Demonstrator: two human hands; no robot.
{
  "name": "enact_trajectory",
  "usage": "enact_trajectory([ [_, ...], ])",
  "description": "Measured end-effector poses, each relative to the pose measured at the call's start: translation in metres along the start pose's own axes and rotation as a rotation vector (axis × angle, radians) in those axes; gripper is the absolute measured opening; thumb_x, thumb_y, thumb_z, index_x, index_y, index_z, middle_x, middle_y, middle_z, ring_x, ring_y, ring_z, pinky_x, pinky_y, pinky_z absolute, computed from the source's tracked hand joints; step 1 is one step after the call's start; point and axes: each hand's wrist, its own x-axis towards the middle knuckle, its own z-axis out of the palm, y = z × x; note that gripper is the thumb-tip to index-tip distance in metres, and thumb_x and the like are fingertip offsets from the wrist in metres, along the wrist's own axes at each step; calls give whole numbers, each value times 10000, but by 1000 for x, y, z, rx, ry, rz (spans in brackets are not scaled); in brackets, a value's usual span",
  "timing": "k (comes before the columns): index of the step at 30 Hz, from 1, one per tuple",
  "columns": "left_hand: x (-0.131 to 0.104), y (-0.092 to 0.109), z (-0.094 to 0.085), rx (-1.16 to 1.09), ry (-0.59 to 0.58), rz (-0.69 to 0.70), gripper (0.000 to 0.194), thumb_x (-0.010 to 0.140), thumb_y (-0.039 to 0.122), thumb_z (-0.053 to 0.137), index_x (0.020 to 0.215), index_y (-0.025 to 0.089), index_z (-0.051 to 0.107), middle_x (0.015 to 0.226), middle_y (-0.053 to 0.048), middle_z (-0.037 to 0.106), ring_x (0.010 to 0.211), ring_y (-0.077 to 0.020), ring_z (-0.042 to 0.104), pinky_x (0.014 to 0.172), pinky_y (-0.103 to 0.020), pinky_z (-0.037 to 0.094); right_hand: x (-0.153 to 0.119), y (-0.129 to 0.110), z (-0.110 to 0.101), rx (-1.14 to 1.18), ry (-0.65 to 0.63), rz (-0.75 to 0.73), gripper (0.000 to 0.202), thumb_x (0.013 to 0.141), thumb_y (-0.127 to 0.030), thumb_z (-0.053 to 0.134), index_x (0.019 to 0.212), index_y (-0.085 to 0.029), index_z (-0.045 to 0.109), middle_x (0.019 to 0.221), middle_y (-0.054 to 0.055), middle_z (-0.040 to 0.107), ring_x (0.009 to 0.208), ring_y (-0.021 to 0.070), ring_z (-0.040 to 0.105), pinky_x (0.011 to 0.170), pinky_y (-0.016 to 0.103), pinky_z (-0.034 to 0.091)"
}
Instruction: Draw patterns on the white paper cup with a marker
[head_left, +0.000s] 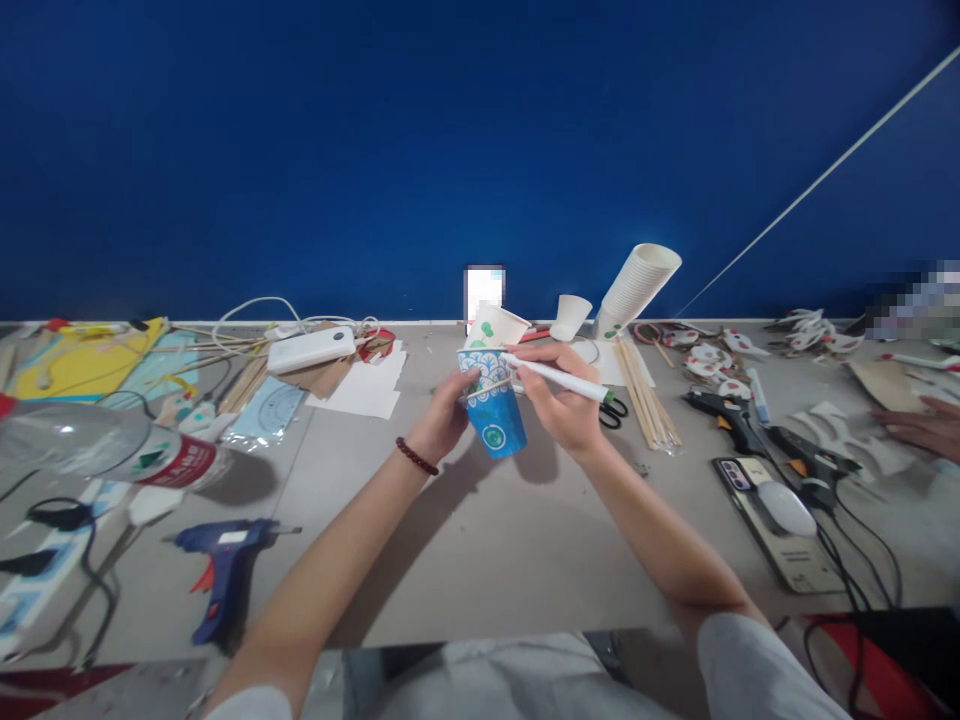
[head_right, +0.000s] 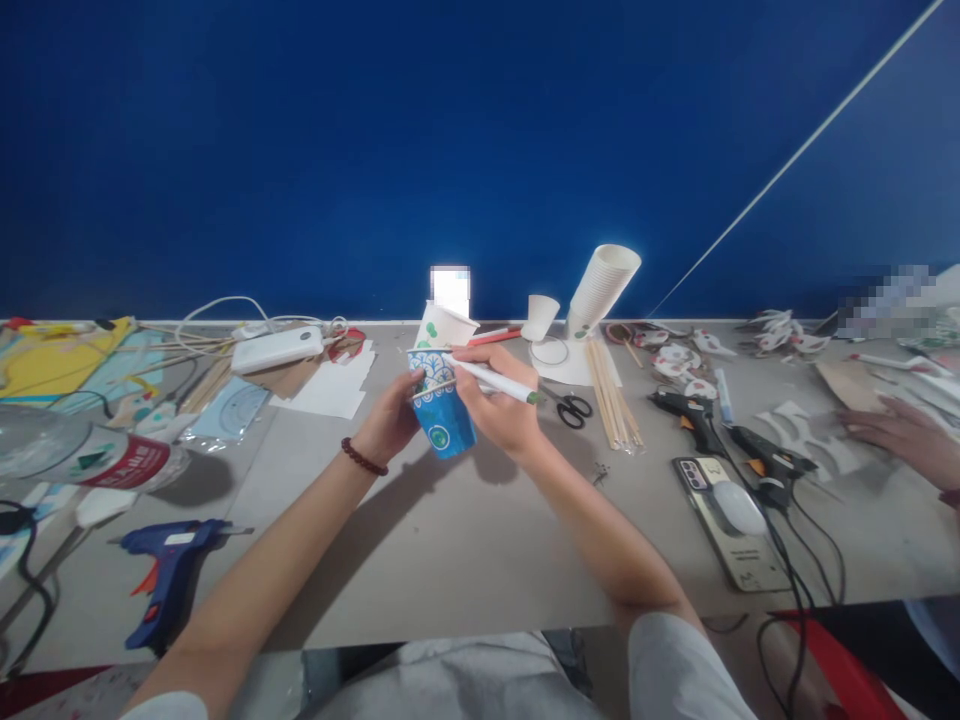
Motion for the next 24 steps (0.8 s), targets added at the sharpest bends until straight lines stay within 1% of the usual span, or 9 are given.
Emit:
enact_trajectory([
  [3, -2, 1, 1, 23, -1, 5, 381, 709, 409, 797, 1005, 178, 729, 1042, -70, 750, 1010, -261, 674, 874, -356, 504, 0, -1, 1, -46, -18, -29, 85, 870, -220, 639, 915, -242, 708, 982, 51, 795, 961, 216, 760, 865, 398, 629],
  [9, -6, 3, 4, 99, 9, 25, 510, 694, 417, 847, 1115, 179, 686, 1099, -90, 730, 1005, -241, 673, 879, -347, 498, -3, 0, 6, -114, -16, -94, 129, 857, -176, 644, 921, -254, 722, 961, 40, 802, 942, 224, 772, 846, 391, 643],
  [14, -7, 4, 6, 102, 39, 36, 564, 675, 395, 863, 1161, 190, 662, 1106, -85, 727, 1029, -250, 672, 909, -364, 501, -3, 2, 7, -161, -33, -95, 154, 852, -177, 650, 943, -270, 730, 962, 28, 804, 939, 228, 774, 855, 398, 651],
  [18, -7, 5, 8, 113, 62, 39, 562, 679, 379, 865, 1163, 185, 654, 1131, -94, 720, 1070, -262, 669, 947, -383, 499, -4, 3, 8, -175, -30, -111, 152, 864, -190, 636, 951, -269, 732, 958, 25, 804, 939, 223, 774, 849, 391, 657],
  [24, -7, 6, 9, 122, 78, 52, 561, 665, 363, 875, 1140, 170, 649, 1164, -114, 706, 1095, -279, 659, 959, -397, 496, -5, 6, 9, -171, -21, -124, 158, 864, -184, 640, 960, -271, 731, 964, 28, 803, 950, 228, 773, 856, 395, 655],
])
